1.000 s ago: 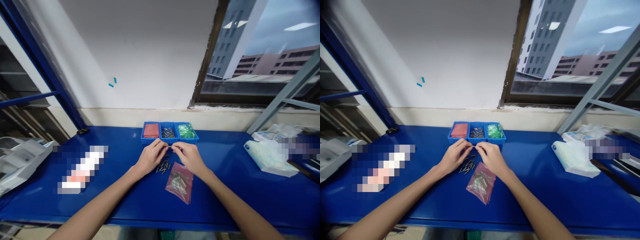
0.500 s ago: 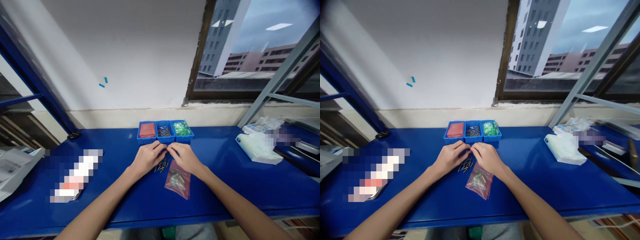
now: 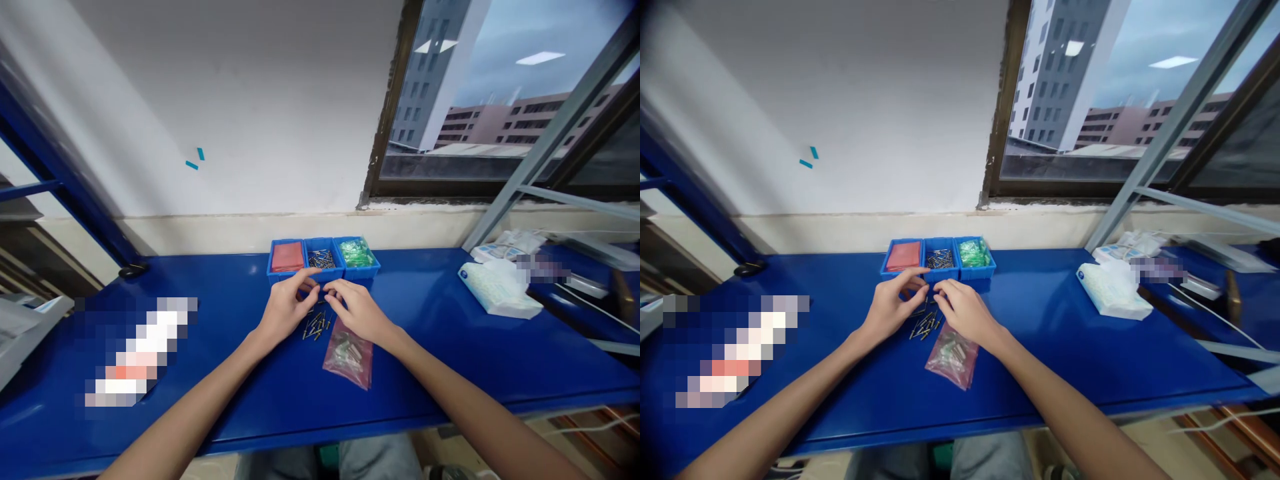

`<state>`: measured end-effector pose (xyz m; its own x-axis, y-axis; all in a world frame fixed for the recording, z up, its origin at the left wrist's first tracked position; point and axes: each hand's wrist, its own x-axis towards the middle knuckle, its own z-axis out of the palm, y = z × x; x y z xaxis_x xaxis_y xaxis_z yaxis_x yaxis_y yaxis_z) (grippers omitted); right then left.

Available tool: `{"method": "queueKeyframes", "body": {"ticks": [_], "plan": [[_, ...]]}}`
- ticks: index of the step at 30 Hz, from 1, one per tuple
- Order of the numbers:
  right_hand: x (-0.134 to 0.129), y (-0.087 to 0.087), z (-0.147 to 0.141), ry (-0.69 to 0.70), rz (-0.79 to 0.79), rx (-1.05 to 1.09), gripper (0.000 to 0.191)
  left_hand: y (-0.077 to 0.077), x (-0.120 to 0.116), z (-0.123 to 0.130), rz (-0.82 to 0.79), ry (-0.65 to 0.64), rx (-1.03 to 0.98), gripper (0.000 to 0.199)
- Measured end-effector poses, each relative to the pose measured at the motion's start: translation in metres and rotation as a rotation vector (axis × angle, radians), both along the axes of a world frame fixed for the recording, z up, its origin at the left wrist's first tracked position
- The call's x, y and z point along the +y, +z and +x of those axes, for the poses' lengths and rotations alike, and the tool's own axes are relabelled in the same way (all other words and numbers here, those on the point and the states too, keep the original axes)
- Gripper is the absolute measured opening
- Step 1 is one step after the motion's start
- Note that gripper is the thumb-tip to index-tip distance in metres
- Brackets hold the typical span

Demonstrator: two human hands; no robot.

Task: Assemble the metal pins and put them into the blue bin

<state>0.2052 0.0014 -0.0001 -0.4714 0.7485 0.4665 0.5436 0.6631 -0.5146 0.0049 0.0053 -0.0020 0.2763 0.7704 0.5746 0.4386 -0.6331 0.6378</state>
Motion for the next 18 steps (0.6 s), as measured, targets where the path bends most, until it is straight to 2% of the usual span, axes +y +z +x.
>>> {"method": "queueKeyframes", "body": {"ticks": [3,8,10,13,18], "plan": [[-0.0007,-0.0018,-0.0029,0.006,-0.005,0.024,0.017,0.0009,0.0009,0.0015,-0.076,-0.012,-0.077,0.037],[-0.0009,-0.0018,-0.0067,0.014,-0.037,0.066,0.012,0.0017,-0.0006,0.0037,-0.118,-0.009,-0.093,0.019],[-0.0005,-0.0005,-0.0071,-0.009,-0.032,0.06,0.016,0.0018,-0.0012,0.004,-0.107,-0.015,-0.073,0.017],[-0.0002,0.0015,-0.0068,-0.054,-0.008,0.045,0.021,0.0027,-0.0011,0.0025,-0.066,-0.027,0.004,0.017],[-0.0021,0.0032,-0.0067,-0.075,0.027,0.025,0.023,0.0022,-0.0008,-0.0022,0.124,0.013,0.272,0.02]]}}
